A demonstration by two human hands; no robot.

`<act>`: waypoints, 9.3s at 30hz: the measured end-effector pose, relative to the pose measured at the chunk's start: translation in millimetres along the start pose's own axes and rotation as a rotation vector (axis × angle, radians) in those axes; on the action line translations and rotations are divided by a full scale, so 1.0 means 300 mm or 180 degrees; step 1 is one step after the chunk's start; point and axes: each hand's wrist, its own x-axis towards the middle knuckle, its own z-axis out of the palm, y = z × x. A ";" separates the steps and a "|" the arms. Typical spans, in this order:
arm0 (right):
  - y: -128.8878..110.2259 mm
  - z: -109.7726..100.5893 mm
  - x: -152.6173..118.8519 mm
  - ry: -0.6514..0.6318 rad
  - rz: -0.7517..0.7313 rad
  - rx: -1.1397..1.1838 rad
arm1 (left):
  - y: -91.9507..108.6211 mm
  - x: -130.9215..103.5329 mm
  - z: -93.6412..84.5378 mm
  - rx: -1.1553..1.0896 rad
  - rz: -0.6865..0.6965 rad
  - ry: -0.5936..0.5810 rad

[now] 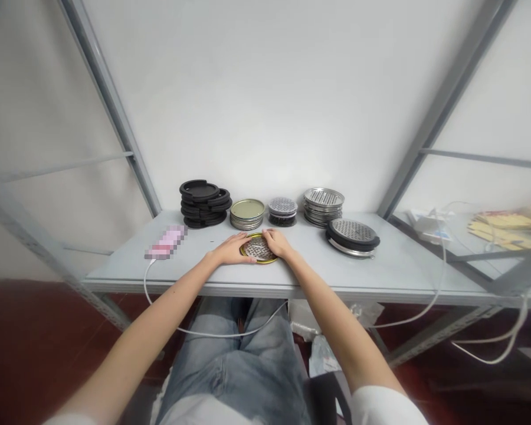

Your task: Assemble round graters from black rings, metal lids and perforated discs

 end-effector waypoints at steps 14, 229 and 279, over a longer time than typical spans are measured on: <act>0.029 0.018 0.018 0.0045 0.0259 -0.0014 | 0.006 0.002 -0.001 0.0109 -0.0141 -0.0027; -0.147 -0.288 -0.027 0.1975 -0.0236 0.1342 | 0.008 -0.063 0.048 -0.0568 -0.0202 0.1492; 0.058 -0.081 -0.119 0.0275 0.0178 -0.0451 | 0.004 -0.038 0.073 0.0096 -0.0786 0.0630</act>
